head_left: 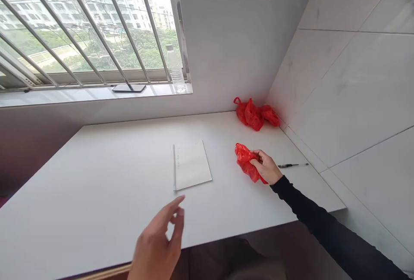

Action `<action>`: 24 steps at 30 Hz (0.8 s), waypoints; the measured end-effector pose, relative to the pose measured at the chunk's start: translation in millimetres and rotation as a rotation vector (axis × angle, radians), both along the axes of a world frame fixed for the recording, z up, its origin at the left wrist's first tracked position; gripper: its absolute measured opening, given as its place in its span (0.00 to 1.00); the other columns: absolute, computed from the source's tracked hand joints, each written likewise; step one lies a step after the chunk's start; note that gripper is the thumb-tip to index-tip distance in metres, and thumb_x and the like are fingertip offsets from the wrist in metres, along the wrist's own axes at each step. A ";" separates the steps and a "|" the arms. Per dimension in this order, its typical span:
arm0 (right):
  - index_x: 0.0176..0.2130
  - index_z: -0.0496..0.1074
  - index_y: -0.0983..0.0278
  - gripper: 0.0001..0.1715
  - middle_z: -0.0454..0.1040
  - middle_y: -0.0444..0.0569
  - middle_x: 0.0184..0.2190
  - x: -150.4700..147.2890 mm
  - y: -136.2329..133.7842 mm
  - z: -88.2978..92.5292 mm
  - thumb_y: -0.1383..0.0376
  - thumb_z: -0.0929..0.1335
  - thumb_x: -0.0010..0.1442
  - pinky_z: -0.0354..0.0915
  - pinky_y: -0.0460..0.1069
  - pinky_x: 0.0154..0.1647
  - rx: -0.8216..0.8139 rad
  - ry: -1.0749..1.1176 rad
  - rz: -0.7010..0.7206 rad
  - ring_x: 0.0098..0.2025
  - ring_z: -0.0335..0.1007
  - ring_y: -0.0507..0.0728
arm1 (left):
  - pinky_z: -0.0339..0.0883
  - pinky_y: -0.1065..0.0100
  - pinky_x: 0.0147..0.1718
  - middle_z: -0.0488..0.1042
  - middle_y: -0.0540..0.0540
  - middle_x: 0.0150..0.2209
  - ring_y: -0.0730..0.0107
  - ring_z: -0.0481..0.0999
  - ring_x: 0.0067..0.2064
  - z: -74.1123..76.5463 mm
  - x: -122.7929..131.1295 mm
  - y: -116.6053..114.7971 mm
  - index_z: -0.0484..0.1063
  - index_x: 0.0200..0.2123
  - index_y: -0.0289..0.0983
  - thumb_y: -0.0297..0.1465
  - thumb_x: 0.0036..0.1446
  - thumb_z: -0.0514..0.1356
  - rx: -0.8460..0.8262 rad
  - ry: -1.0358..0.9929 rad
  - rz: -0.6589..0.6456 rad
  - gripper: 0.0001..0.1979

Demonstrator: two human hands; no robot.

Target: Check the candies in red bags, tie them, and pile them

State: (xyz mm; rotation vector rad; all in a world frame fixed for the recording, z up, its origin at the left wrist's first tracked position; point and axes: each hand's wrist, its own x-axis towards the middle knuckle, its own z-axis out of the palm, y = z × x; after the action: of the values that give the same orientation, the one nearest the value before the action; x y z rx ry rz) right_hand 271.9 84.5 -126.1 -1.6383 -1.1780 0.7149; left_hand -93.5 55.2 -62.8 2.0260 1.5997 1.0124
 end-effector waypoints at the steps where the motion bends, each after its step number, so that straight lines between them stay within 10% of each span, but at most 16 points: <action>1: 0.50 0.70 0.62 0.15 0.79 0.54 0.47 -11.5 -11.8 3.2 0.61 0.64 0.65 0.77 0.55 0.45 -0.001 0.033 0.062 0.46 0.79 0.59 | 0.75 0.62 0.29 0.81 0.49 0.34 0.61 0.79 0.30 -0.7 16.8 -0.6 0.78 0.49 0.55 0.44 0.62 0.57 -0.067 0.031 -0.140 0.15; 7: 0.55 0.72 0.58 0.19 0.78 0.51 0.51 -37.0 -49.5 33.9 0.57 0.65 0.67 0.75 0.57 0.52 0.037 -0.084 0.343 0.52 0.77 0.60 | 0.77 0.61 0.42 0.77 0.38 0.54 0.57 0.81 0.48 -38.4 112.2 18.8 0.65 0.65 0.41 0.40 0.62 0.58 -0.208 0.077 -0.305 0.29; 13: 0.53 0.74 0.61 0.23 0.77 0.55 0.52 -29.0 -20.5 7.7 0.65 0.68 0.58 0.61 0.67 0.63 0.098 -0.376 0.320 0.57 0.70 0.67 | 0.72 0.60 0.44 0.76 0.38 0.52 0.55 0.78 0.52 -70.7 131.2 19.3 0.69 0.54 0.41 0.32 0.63 0.57 -0.206 0.145 -0.196 0.17; 19: 0.42 0.72 0.62 0.11 0.78 0.52 0.40 -12.0 -26.6 0.4 0.63 0.63 0.63 0.69 0.59 0.49 0.019 -0.354 0.248 0.43 0.74 0.62 | 0.70 0.58 0.35 0.76 0.44 0.32 0.60 0.77 0.33 -65.4 102.6 25.5 0.71 0.40 0.38 0.28 0.63 0.53 -0.217 0.184 0.052 0.07; 24: 0.44 0.71 0.60 0.14 0.76 0.49 0.39 -16.0 -37.6 15.9 0.56 0.68 0.61 0.69 0.56 0.47 -0.020 -0.336 0.292 0.44 0.72 0.61 | 0.63 0.50 0.59 0.71 0.37 0.59 0.48 0.68 0.62 -48.4 115.9 21.8 0.68 0.57 0.40 0.24 0.56 0.57 -0.037 0.152 -0.075 0.24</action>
State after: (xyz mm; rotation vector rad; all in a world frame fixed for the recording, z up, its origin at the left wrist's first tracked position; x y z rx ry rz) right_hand 255.9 46.9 -110.3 -1.6628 -1.6806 0.6467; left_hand 22.4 77.0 -111.3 2.1657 1.5909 0.8139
